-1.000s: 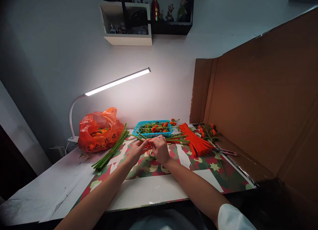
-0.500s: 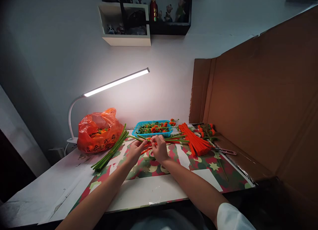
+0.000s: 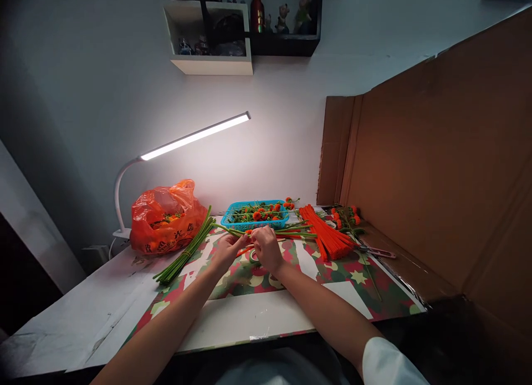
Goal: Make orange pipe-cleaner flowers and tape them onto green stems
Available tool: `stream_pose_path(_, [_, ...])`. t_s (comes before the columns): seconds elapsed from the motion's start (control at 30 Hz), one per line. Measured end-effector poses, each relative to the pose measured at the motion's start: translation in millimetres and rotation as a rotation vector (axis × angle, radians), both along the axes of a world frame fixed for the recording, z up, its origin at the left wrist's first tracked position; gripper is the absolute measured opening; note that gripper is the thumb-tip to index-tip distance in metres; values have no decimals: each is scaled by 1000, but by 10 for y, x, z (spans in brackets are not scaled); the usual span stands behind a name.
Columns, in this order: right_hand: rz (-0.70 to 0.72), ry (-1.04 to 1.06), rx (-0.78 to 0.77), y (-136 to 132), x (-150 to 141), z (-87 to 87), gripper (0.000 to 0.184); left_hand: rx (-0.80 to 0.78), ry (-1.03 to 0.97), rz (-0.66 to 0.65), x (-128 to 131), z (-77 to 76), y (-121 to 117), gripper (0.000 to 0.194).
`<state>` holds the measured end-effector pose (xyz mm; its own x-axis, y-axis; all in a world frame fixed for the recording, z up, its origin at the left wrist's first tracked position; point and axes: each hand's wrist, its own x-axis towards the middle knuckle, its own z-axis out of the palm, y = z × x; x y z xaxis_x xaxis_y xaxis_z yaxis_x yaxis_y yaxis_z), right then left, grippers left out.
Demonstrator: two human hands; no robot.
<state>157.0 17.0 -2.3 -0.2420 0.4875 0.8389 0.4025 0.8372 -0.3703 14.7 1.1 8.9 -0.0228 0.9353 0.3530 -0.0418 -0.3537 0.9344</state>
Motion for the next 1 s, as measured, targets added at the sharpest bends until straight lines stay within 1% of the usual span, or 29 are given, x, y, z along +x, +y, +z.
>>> stream_pose_path(0.07, [20, 61, -35, 2, -38, 1, 17, 53, 44, 53, 10, 2, -7, 34])
stream_pose_path(0.1, [22, 123, -81, 4, -68, 3, 15, 82, 64, 88, 19, -4, -8, 33])
stream_pose_path(0.17, [34, 288, -218, 10, -143, 13, 16, 134, 97, 165, 39, -21, -10, 31])
stream_pose_path(0.2, [58, 375, -298, 14, -181, 21, 19, 160, 109, 201, 47, -29, -12, 29])
stream_pose_path(0.3, [231, 616, -563, 17, -250, 64, 35, 277, 140, 266, 49, -31, -35, 23])
stream_pose_path(0.37, [375, 709, -812, 12, -245, 108, 44, 369, 209, 289, 33, -4, -67, 15])
stream_pose_path(0.43, [502, 718, -1086, 9, -211, 152, 49, 433, 298, 294, 17, 35, -104, 9])
stream_pose_path(0.47, [560, 701, -1190, 11, -191, 168, 50, 449, 331, 291, 13, 54, -119, 8])
stream_pose_path(0.5, [604, 682, -1259, 16, -174, 177, 51, 457, 345, 288, 13, 69, -130, 8])
stream_pose_path(0.53, [628, 664, -1292, 25, -161, 177, 51, 456, 339, 290, 15, 76, -134, 8])
stream_pose_path(0.57, [625, 656, -1285, 36, -152, 170, 50, 445, 318, 300, 19, 75, -131, 9])
stream_pose_path(0.6, [591, 661, -1241, 48, -146, 156, 49, 421, 286, 319, 22, 66, -120, 11])
stream_pose_path(0.63, [528, 674, -1158, 59, -140, 139, 48, 385, 247, 340, 22, 47, -101, 14])
stream_pose_path(0.67, [443, 681, -1041, 69, -133, 122, 45, 340, 204, 359, 19, 23, -75, 17])
stream_pose_path(0.73, [243, 629, -746, 73, -106, 98, 33, 229, 126, 373, 3, -37, -14, 24])
stream_pose_path(0.8, [77, 448, -450, 57, -68, 95, 18, 134, 61, 353, -18, -87, 42, 29])
stream_pose_path(0.87, [-15, 240, -219, 25, -35, 105, 7, 93, 11, 309, -27, -112, 74, 32])
stream_pose_path(0.93, [-78, 75, -88, -6, -24, 111, 7, 83, -22, 262, -19, -107, 76, 33])
stream_pose_path(1.0, [-145, -34, -31, -25, -29, 107, 12, 75, -35, 225, -1, -84, 58, 33])
